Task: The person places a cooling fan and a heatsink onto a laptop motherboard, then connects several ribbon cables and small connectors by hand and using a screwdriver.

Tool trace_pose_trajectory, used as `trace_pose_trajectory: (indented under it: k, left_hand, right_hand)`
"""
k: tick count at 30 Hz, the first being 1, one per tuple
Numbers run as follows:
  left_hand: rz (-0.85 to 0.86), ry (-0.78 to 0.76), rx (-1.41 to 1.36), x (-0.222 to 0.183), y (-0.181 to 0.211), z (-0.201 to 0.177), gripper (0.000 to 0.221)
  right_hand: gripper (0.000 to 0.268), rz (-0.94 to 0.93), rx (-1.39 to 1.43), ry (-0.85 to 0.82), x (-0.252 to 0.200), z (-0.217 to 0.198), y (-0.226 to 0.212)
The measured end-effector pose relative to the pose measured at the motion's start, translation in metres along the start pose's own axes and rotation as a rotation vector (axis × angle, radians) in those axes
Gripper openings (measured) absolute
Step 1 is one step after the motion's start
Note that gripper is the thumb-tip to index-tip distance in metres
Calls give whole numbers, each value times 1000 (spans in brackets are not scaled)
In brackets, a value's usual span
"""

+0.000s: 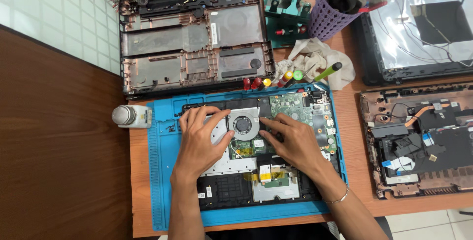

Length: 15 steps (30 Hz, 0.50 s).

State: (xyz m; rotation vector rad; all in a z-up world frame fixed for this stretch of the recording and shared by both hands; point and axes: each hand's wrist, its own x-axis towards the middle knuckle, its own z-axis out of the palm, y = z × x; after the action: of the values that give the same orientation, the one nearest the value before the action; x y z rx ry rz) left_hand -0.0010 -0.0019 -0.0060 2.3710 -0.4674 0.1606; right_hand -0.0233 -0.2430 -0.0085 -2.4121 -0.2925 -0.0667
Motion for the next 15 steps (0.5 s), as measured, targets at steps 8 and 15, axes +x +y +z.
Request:
trace_pose_trajectory:
  k: [8,15]
  left_hand:
    - [12,19,12,0,2,0,45]
    - [41,64,-16,1,4,-1,36]
  right_hand:
    - [29,-45,11,23,0,-1,2]
    - [27,33,49,34,0,-11,1]
